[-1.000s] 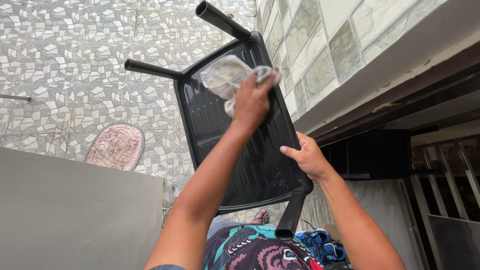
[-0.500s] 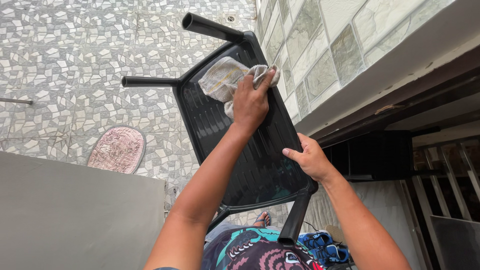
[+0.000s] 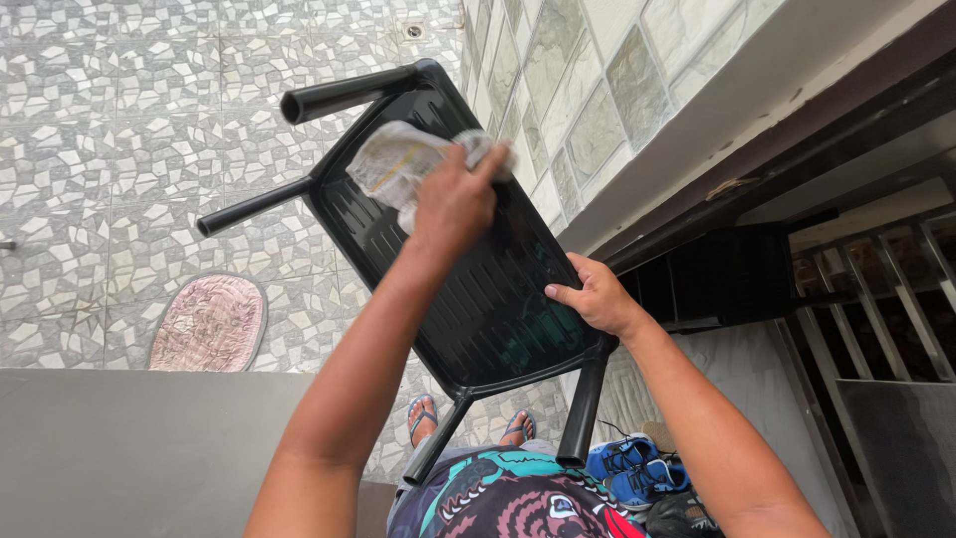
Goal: The person cleans a small plastic table by wiping down its surfaces and legs with a cloth.
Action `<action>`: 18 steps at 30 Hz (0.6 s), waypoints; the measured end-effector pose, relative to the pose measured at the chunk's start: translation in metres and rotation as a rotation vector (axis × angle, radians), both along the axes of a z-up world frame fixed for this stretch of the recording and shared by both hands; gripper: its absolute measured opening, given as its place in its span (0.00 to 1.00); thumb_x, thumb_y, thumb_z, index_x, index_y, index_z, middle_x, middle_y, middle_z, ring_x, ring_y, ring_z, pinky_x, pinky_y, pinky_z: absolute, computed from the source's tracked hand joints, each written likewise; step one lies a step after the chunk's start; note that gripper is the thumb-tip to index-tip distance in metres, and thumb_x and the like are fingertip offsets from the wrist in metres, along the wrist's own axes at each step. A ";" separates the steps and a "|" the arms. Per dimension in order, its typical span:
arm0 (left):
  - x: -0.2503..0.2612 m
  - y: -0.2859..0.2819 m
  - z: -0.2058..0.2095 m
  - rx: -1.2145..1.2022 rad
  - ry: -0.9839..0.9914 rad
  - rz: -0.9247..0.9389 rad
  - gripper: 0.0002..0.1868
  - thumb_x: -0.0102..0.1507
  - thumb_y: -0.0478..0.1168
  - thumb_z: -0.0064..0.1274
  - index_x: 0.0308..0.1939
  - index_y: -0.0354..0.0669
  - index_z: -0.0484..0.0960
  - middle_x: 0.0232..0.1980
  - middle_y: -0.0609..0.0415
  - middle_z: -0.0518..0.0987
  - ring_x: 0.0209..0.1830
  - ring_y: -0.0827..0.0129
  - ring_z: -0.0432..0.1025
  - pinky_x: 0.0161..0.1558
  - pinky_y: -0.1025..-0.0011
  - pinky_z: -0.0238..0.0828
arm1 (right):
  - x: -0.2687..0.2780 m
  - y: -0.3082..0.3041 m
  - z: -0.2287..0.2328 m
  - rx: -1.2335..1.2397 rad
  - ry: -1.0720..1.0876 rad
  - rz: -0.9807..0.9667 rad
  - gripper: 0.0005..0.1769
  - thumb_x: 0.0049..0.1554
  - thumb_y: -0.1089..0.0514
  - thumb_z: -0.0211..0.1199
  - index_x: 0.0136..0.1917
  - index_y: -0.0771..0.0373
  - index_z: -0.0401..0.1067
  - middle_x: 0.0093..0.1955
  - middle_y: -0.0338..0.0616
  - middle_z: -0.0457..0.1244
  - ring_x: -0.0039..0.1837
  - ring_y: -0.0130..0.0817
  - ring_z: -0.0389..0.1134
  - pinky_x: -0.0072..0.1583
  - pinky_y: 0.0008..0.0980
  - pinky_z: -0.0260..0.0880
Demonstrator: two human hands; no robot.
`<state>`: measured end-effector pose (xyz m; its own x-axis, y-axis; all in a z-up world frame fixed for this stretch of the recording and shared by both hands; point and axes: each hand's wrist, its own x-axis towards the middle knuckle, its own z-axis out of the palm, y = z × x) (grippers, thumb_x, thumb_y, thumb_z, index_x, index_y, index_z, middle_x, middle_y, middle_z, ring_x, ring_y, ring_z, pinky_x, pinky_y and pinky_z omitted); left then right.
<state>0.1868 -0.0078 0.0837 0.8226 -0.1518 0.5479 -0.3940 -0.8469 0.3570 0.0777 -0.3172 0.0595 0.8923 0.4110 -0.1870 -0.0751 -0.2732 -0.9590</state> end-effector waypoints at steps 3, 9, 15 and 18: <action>-0.038 -0.034 -0.001 0.045 0.019 -0.196 0.37 0.75 0.37 0.63 0.88 0.71 0.81 0.68 0.34 0.86 0.43 0.51 0.89 0.41 0.52 0.90 | -0.007 -0.014 -0.007 0.140 0.057 -0.046 0.29 0.70 0.66 0.75 0.82 0.70 0.78 0.73 0.45 0.79 0.72 0.29 0.78 0.76 0.34 0.80; -0.032 -0.051 0.031 0.032 0.372 -0.147 0.43 0.72 0.46 0.65 0.92 0.76 0.73 0.56 0.32 0.87 0.40 0.39 0.88 0.38 0.44 0.87 | -0.025 -0.053 -0.013 0.030 0.062 -0.124 0.24 0.70 0.66 0.76 0.77 0.70 0.83 0.67 0.45 0.81 0.67 0.30 0.81 0.72 0.35 0.82; -0.014 -0.071 0.044 0.067 0.368 -0.189 0.41 0.75 0.46 0.62 0.92 0.75 0.72 0.57 0.30 0.89 0.46 0.35 0.89 0.46 0.41 0.88 | -0.025 -0.079 0.003 0.030 0.078 -0.168 0.23 0.69 0.64 0.77 0.75 0.70 0.84 0.66 0.44 0.81 0.66 0.30 0.81 0.71 0.35 0.83; 0.001 -0.079 0.057 0.040 0.360 -0.213 0.38 0.73 0.46 0.63 0.89 0.67 0.74 0.59 0.27 0.89 0.49 0.32 0.90 0.50 0.40 0.88 | -0.014 -0.092 0.022 -0.078 0.066 -0.172 0.23 0.68 0.63 0.77 0.75 0.68 0.84 0.65 0.45 0.82 0.66 0.32 0.83 0.72 0.37 0.83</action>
<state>0.1873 -0.0872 0.1406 0.9084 -0.3549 0.2212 -0.4182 -0.7761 0.4720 0.0637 -0.4089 0.0818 0.9328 0.2353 -0.2731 -0.1896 -0.3241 -0.9268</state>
